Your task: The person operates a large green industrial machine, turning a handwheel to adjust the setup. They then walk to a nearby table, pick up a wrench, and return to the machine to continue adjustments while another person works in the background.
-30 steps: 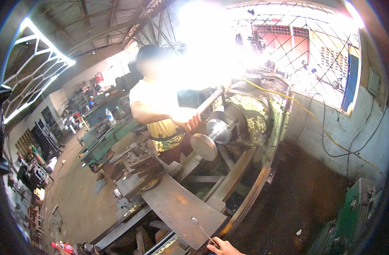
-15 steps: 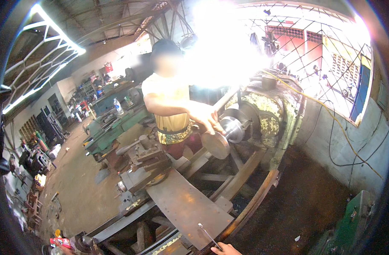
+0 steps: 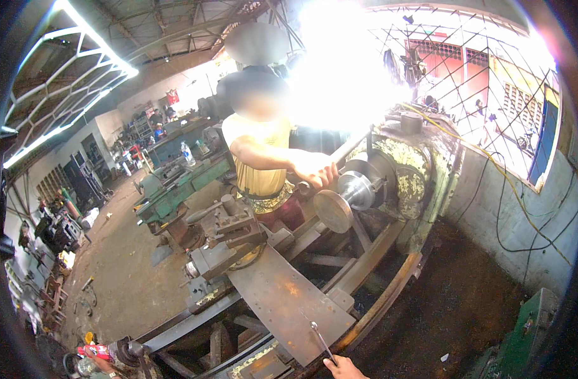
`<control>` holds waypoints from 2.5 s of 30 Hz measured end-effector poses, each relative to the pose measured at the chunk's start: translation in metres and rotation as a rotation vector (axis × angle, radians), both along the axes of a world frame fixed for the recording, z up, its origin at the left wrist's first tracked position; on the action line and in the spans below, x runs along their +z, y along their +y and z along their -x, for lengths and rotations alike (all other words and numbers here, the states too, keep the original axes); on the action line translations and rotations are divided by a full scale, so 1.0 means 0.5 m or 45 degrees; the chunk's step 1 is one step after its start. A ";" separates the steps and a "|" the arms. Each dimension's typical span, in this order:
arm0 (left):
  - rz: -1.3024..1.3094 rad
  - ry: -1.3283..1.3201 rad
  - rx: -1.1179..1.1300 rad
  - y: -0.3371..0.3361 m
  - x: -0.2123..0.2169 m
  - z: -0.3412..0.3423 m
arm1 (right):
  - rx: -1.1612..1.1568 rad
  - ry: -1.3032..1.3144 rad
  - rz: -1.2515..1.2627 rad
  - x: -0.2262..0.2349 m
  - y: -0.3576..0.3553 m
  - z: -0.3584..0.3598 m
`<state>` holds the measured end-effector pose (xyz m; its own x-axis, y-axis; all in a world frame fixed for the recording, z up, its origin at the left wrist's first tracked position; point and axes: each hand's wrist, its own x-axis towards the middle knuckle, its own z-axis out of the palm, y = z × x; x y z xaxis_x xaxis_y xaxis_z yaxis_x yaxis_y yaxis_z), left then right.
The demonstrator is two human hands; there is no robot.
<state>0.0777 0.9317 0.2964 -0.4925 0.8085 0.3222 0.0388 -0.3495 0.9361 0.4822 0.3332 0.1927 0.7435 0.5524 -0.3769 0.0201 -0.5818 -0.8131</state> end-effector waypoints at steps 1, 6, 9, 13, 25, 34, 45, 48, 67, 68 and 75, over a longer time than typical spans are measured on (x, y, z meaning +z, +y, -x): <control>0.001 -0.003 0.006 0.005 -0.002 0.003 | -0.022 -0.010 0.001 -0.001 -0.002 0.002; 0.005 -0.001 0.018 0.013 -0.004 0.002 | -0.058 -0.016 -0.044 -0.014 -0.016 0.000; 0.021 -0.011 0.014 0.021 -0.010 -0.003 | -0.025 -0.034 -0.023 -0.025 -0.020 -0.011; 0.002 -0.028 0.012 0.045 -0.029 0.015 | -0.025 0.020 -0.064 -0.034 -0.020 -0.010; 0.033 -0.295 -0.356 0.067 -0.048 0.078 | -0.093 -0.033 0.034 -0.033 -0.032 0.021; -0.007 -0.046 -0.145 0.111 -0.081 0.129 | -0.127 -0.096 0.015 -0.054 -0.043 0.026; -0.415 -0.730 -0.528 -0.087 -0.006 0.052 | -0.184 0.552 -0.281 -0.070 -0.016 0.041; -0.385 -0.957 -0.701 -0.231 -0.010 0.083 | 0.036 0.380 -0.239 -0.036 0.032 0.057; 0.982 -0.690 0.228 -1.155 -0.476 0.672 | 1.822 -0.337 -0.277 0.027 0.431 0.866; 0.682 -0.936 0.188 -1.155 -0.464 0.703 | 1.886 -0.270 -0.201 0.029 0.439 0.911; 0.329 -0.896 0.329 -1.097 -0.366 0.891 | 2.416 -0.200 -0.032 0.033 0.532 1.192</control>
<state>-0.3679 0.3832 0.1132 -0.6931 0.6473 -0.3172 -0.5421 -0.1781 0.8212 -0.1135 0.5993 0.2090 -0.7413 0.5689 -0.3560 0.5914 0.3031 -0.7472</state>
